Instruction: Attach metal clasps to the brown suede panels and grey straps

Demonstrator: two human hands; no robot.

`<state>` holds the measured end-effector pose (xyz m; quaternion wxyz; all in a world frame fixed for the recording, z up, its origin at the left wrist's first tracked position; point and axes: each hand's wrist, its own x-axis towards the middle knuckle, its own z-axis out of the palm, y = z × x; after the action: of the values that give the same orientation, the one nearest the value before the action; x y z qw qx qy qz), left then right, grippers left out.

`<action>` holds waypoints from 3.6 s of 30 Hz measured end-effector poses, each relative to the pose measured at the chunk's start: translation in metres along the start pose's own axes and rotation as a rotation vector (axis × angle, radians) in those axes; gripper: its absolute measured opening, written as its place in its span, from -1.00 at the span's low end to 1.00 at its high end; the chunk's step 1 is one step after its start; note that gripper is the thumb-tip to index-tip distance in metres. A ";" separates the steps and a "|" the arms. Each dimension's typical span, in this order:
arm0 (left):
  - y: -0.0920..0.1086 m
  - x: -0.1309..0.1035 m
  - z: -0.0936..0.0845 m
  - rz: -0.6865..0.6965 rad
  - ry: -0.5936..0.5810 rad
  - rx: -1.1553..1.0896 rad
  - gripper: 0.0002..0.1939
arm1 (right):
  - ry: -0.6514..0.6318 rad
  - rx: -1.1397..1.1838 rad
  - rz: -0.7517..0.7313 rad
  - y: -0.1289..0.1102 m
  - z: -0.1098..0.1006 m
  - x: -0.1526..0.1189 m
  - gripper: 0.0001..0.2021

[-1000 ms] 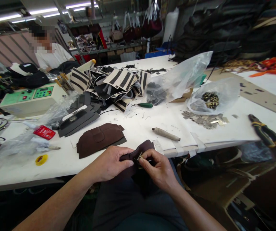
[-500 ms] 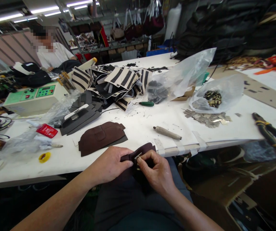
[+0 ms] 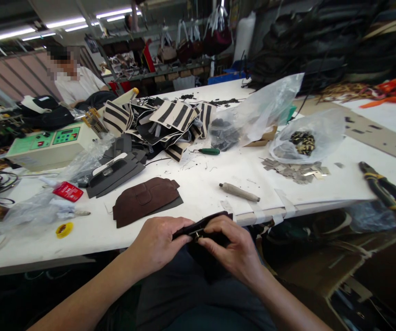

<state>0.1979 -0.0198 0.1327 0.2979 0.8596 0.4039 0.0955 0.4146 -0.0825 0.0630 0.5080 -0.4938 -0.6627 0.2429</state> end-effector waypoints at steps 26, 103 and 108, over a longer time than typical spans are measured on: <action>0.011 -0.020 0.005 0.460 0.259 0.234 -0.74 | -0.331 -0.445 -0.485 -0.019 -0.031 0.020 -0.75; 0.001 -0.040 0.012 0.499 0.419 0.299 -0.81 | -0.397 -0.470 -0.505 -0.043 -0.026 0.017 -0.78; -0.005 -0.041 0.026 0.427 0.449 0.329 -0.90 | -0.379 -0.320 -0.388 -0.020 -0.013 0.010 -0.72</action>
<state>0.1783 -0.0592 0.1114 0.0322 0.9188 0.2804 0.2759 0.4182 -0.0842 0.0885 0.3281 -0.3775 -0.8573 0.1218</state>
